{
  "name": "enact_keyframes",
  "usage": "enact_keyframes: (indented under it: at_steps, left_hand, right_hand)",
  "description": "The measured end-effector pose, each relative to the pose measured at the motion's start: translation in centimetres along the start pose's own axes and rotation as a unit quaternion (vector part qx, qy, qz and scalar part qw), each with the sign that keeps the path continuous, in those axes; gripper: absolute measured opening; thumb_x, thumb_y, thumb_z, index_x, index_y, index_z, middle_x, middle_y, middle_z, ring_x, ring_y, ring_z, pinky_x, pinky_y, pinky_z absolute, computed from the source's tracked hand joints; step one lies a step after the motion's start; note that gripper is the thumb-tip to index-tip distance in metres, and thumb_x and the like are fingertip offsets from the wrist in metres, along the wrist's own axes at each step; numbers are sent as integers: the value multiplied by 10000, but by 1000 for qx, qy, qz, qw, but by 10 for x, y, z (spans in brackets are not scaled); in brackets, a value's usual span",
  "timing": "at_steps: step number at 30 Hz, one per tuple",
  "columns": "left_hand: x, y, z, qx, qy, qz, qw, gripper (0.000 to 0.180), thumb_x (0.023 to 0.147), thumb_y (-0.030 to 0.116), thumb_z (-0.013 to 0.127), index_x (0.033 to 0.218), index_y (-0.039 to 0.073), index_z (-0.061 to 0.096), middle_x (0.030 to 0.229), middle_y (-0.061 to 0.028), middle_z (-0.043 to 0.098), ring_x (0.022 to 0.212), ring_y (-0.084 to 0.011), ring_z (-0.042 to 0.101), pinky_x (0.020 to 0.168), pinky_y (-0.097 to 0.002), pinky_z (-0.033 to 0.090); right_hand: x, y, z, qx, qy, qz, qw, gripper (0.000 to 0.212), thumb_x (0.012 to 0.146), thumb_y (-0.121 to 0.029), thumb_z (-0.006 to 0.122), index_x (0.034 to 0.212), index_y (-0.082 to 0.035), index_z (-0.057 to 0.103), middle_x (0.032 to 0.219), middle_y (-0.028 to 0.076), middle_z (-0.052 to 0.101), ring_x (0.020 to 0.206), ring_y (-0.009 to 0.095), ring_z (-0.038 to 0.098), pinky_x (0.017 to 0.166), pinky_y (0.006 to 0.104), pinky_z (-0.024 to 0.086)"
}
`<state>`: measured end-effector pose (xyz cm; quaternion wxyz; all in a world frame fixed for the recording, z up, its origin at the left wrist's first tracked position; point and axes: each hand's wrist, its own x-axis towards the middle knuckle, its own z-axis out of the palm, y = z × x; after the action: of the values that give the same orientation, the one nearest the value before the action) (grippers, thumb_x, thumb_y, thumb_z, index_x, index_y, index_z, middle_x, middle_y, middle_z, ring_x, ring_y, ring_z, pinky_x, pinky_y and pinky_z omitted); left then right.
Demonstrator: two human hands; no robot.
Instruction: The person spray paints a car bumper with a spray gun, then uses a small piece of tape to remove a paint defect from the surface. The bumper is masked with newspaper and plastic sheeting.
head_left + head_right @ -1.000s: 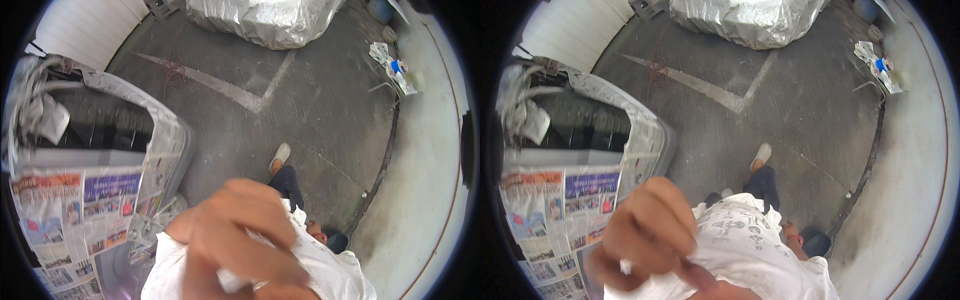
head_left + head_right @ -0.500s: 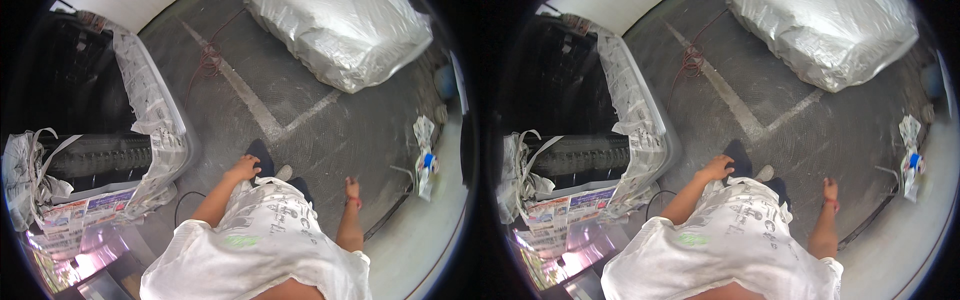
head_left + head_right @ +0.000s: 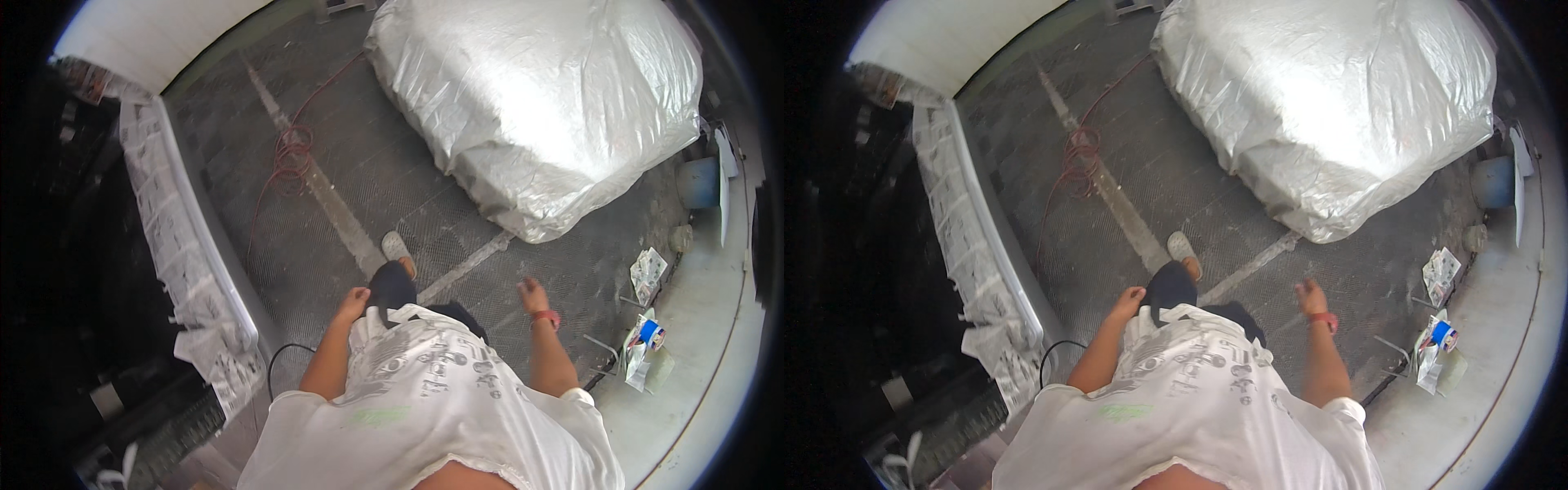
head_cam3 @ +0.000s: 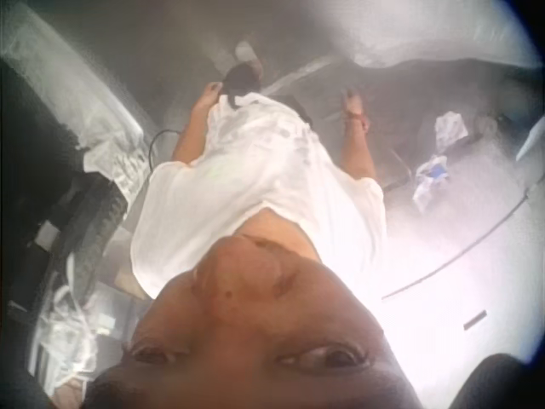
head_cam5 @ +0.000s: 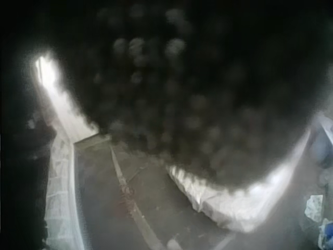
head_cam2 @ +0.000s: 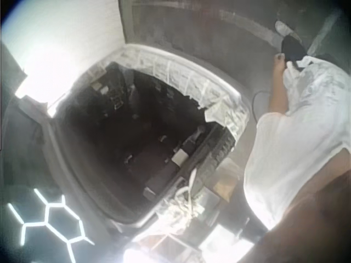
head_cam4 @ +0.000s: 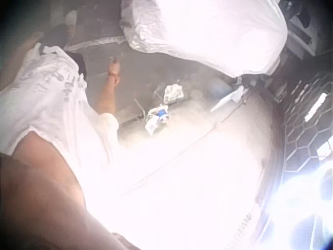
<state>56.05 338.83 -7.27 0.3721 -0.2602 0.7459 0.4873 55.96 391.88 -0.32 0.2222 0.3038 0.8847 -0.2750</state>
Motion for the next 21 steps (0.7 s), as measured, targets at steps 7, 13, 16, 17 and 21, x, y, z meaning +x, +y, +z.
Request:
enact_keyframes:
  at_steps: [7, 13, 16, 17, 21]
  left_hand:
    - [47, 126, -78, 17, 41, 1, 999, 526, 1075, 392, 591, 1462, 35, 579, 1459, -180, 614, 1351, -310, 583, 1107, -423, 462]
    - [95, 139, -108, -45, 105, -41, 993, 505, 1084, 381, 580, 1426, 10, 608, 1436, -196, 626, 1335, -329, 598, 1118, -426, 463]
    - [88, 183, -103, -115, 148, -147, 971, 517, 1086, 376, 576, 1414, -22, 604, 1372, -188, 656, 1273, -325, 627, 1093, -417, 476]
    - [103, 177, -101, -125, 164, -141, 968, 520, 1085, 373, 577, 1412, -31, 602, 1349, -185, 664, 1254, -323, 633, 1082, -415, 481]
    - [90, 245, -105, 36, 49, -265, 962, 505, 1076, 345, 592, 1421, -23, 591, 1396, -202, 640, 1285, -334, 623, 1081, -410, 489]
  right_hand:
    - [87, -84, 9, 25, -11, -23, 999, 544, 956, -324, 702, 1406, -27, 630, 1301, 240, 706, 1199, 380, 689, 1030, 435, 531]
    - [265, -210, -37, 49, 86, -123, 988, 498, 975, -311, 703, 1359, 0, 644, 1292, 228, 699, 1124, 346, 717, 957, 424, 569]
    - [379, -310, -75, 65, 138, -211, 966, 478, 990, -283, 689, 1361, 14, 634, 1315, 227, 675, 1073, 351, 718, 944, 426, 573]
    - [407, -351, -101, 75, 174, -234, 954, 485, 992, -279, 688, 1374, 13, 623, 1319, 227, 669, 1067, 353, 715, 952, 425, 571]
    - [558, -495, -155, 39, 235, -314, 919, 545, 987, -274, 694, 1433, 13, 570, 1391, 239, 619, 1136, 365, 682, 1007, 423, 547]
